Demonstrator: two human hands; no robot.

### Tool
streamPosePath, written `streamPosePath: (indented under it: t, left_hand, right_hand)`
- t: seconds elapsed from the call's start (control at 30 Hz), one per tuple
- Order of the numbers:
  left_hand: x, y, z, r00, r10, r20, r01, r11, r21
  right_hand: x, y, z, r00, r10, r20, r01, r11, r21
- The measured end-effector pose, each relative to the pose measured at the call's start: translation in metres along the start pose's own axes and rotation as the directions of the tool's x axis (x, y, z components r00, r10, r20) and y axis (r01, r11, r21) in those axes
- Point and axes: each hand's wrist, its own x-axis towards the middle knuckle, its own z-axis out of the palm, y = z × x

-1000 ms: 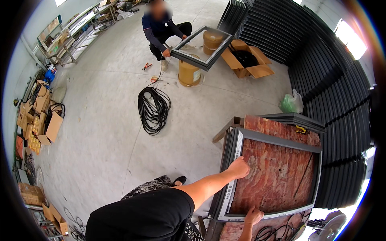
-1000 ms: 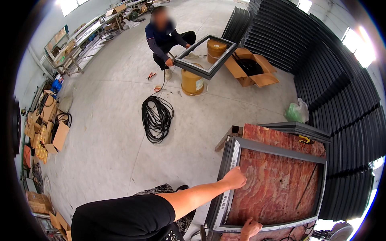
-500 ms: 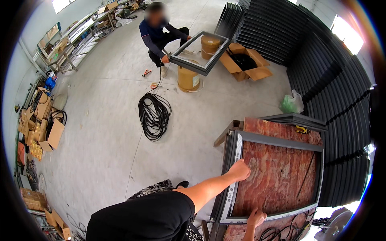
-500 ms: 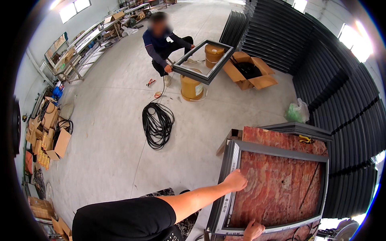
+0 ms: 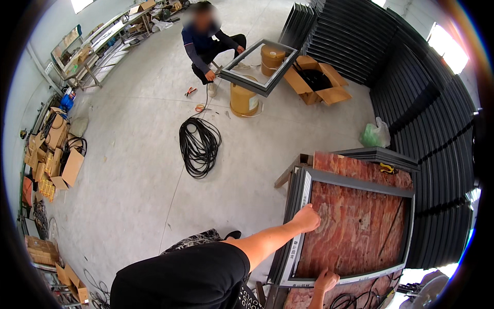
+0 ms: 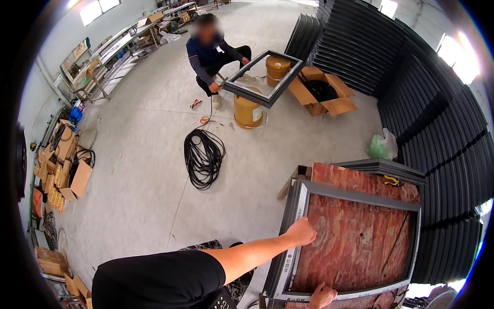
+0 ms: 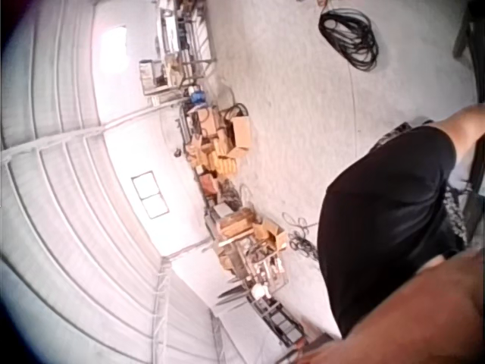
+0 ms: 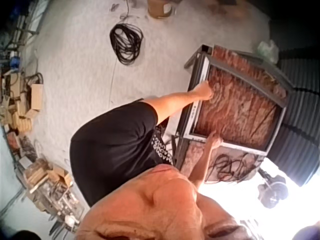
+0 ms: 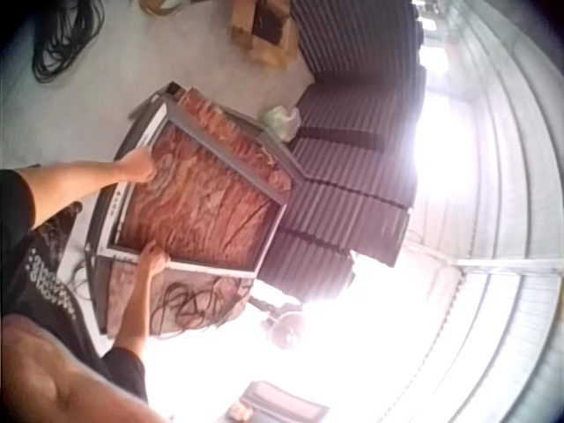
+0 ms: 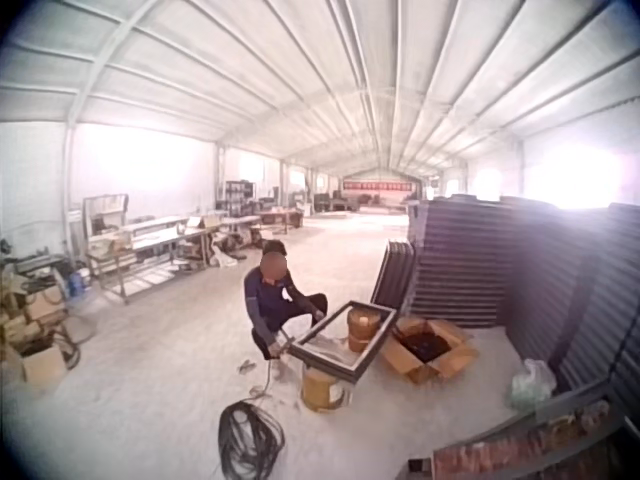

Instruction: The person places a rectangular metal frame onto a workbench and presses a black rubber seal into the edge channel by hand, using a pair of pliers to cut the seal to length.

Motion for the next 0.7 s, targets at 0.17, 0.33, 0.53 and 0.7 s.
streamPosePath:
  t: [0.17, 0.33, 0.53, 0.7]
  left_hand:
    - [-0.001, 0.002, -0.002, 1.000, -0.003, -0.024, 0.002, 0.998, -0.056]
    - [-0.002, 0.003, -0.006, 1.000, -0.023, 0.003, 0.023, 1.000, -0.006]
    - [-0.001, 0.003, -0.004, 0.999, -0.035, 0.018, 0.035, 0.999, 0.015]
    - [0.000, 0.000, 0.008, 0.999, -0.039, -0.018, 0.039, 0.999, -0.001]
  right_hand:
    - [0.004, -0.005, -0.009, 0.999, 0.035, -0.008, -0.035, 0.999, 0.012]
    - [0.002, -0.005, -0.011, 0.999, 0.039, 0.031, -0.039, 0.999, 0.015]
    - [0.003, -0.003, -0.012, 0.999, -0.020, 0.030, 0.019, 0.999, 0.028]
    - [0.003, -0.003, -0.011, 0.998, -0.006, 0.059, 0.005, 1.000, 0.025]
